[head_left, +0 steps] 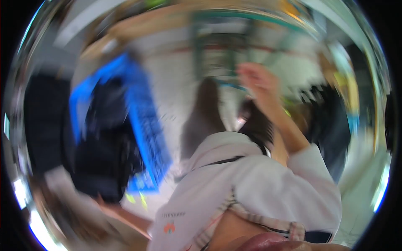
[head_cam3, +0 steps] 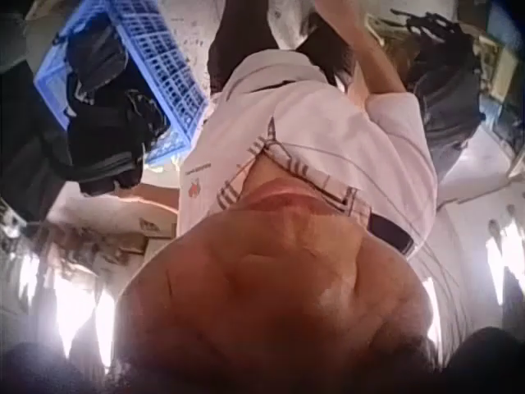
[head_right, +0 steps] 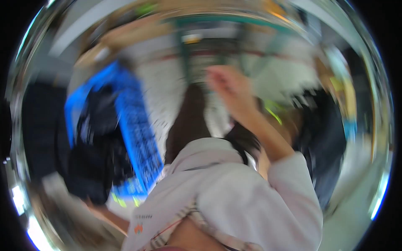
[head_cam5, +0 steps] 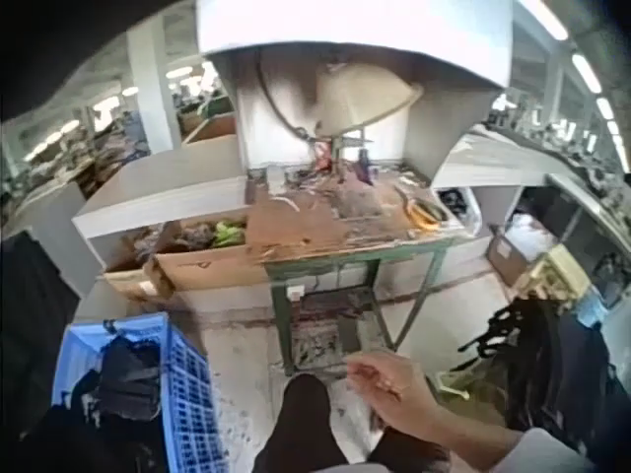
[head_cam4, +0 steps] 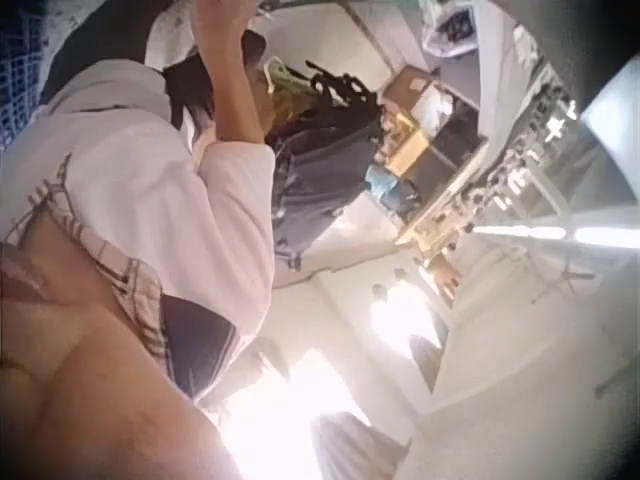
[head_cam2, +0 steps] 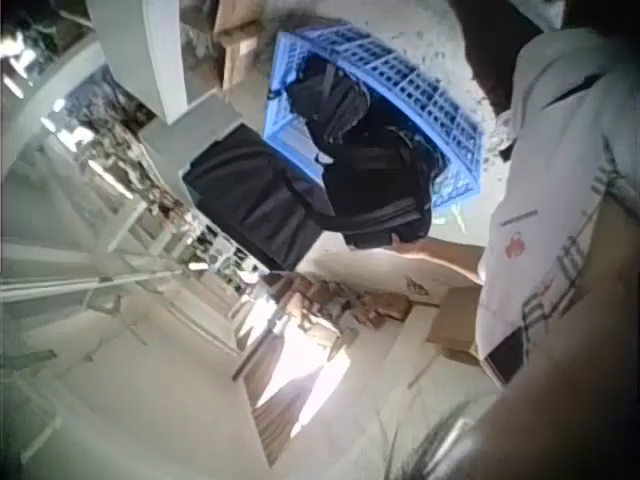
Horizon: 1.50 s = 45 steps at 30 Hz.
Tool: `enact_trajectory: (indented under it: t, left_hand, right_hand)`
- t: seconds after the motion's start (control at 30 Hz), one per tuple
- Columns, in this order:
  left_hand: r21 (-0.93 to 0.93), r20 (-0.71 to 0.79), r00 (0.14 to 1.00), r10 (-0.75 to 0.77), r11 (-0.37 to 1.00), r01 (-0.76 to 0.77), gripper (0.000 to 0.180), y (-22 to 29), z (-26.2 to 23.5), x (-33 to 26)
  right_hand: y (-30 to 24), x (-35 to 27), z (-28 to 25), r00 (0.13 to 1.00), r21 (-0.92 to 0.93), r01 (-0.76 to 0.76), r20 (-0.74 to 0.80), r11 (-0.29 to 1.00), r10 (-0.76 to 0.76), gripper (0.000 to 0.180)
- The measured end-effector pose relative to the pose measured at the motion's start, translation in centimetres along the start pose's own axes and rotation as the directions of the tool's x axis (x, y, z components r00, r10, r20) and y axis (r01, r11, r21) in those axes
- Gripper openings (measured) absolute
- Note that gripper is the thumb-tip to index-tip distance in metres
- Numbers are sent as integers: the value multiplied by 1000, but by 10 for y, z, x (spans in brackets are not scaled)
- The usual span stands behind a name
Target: Inspecting and checking backpacks for quality control in a factory setting.
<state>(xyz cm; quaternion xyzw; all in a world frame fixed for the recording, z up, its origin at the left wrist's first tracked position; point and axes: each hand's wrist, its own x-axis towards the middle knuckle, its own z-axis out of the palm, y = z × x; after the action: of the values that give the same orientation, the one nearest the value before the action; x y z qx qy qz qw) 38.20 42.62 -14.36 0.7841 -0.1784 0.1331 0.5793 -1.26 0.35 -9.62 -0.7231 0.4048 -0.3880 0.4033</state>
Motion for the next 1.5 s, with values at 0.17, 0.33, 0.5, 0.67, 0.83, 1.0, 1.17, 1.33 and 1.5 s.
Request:
enact_trajectory:
  t: [0.17,0.33,0.5,0.67,0.83,1.0,1.17,1.33,1.5]
  left_hand:
    - [-12,410,912,-23,999,31,36,-116,49,48]
    - [305,363,926,-105,952,-11,34,-154,182,70]
    - [94,778,605,-167,984,151,41,16,389,-40]
    - [-26,994,112,15,995,94,45,168,435,-156]
    - [-317,937,-174,304,947,-56,41,212,436,-220]
    - [-722,685,-245,686,684,-101,46,312,380,-254]
    - [-954,-81,-387,918,-184,-238,75,428,329,-254]
    - [-979,120,-840,529,206,-10,67,436,320,-227]
    - [-630,717,-388,579,776,-5,29,337,335,-148]
  right_hand:
    - [36,-95,-122,891,-456,-226,-455,861,-7,24]
    - [22,-268,-261,407,-443,-890,-878,108,-253,17]
    - [41,-383,-316,-57,111,-983,-939,143,338,59]
    - [89,-345,-314,58,-26,-995,-942,101,330,60]
    - [81,-349,-322,49,179,-773,-939,608,340,38]
    - [-24,-276,-286,379,154,-486,-850,860,366,22]
    - [-97,-189,-229,948,-502,-309,-234,808,217,19]
    - [-102,-126,-170,909,-235,174,413,956,-64,14]
    - [-69,-65,-182,938,163,-36,345,986,-23,47]
